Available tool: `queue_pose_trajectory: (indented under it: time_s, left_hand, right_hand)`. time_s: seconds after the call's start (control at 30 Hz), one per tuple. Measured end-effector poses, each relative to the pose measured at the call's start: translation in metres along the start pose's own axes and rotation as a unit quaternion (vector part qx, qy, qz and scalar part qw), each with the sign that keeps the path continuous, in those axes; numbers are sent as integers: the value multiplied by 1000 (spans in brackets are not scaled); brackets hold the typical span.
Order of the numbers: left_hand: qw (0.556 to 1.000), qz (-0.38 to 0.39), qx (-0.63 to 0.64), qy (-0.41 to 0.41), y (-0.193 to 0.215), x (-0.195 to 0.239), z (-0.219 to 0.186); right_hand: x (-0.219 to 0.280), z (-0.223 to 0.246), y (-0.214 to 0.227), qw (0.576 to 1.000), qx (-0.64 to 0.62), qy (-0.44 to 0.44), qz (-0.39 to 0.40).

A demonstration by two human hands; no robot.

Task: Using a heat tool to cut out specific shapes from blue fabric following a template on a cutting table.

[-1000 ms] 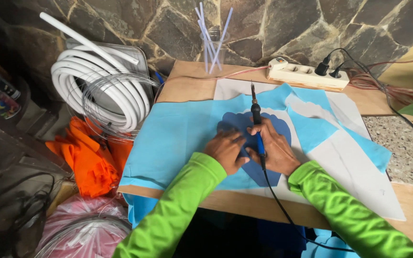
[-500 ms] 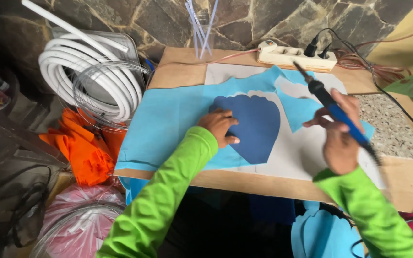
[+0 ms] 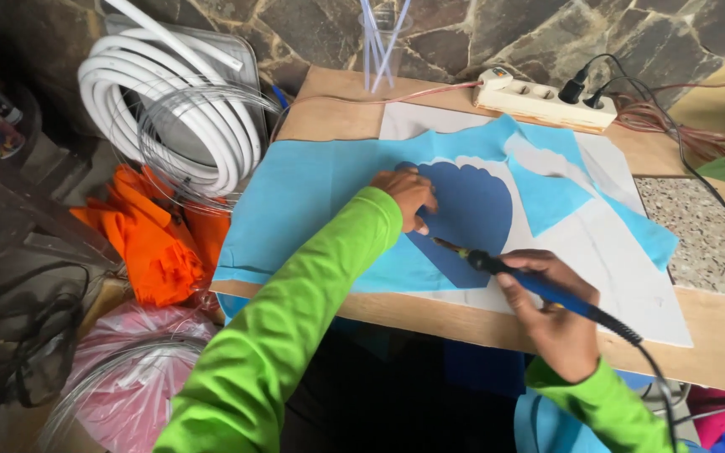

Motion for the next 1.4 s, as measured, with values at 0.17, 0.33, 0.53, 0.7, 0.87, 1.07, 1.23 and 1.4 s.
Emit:
queue_pose_trajectory:
  time_s: [0.17, 0.33, 0.53, 0.7, 0.87, 1.07, 1.23, 1.4]
  left_hand:
    - [999, -31, 16, -6, 1, 4, 4]
    - [997, -59, 45, -13, -6, -3, 9]
    - [997, -56, 40, -23, 0, 2, 7]
    - [997, -61, 43, -29, -4, -4, 10]
    - [996, -72, 42, -32, -1, -1, 6]
    - [996, -73, 40, -38, 0, 1, 3]
    - [995, -58, 59, -53, 17, 17, -4]
    - [999, -25, 34, -18, 3, 0, -3]
  right_hand:
    - [-8, 8, -23, 997, 61, 55, -6]
    - [-12, 0, -36, 996, 75, 53, -13]
    - [-13, -2, -41, 996, 66, 64, -13]
    - [-13, -2, -42, 995, 69, 75, -14]
    - [-16, 5, -40, 993, 78, 87, 2]
    - [-19, 15, -33, 992, 83, 88, 23]
    - [-22, 18, -27, 992, 90, 87, 29]
    - [-22, 25, -23, 993, 87, 64, 36]
Point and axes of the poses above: each hand's wrist, its own x-axis away from the middle knuckle, its own y-axis out of the back of the hand, z = x × y, the point moved 2 cm from there along -x, towards the middle knuckle, and after that the axes turned 2 degrees about -z, right-handed, at the moved point
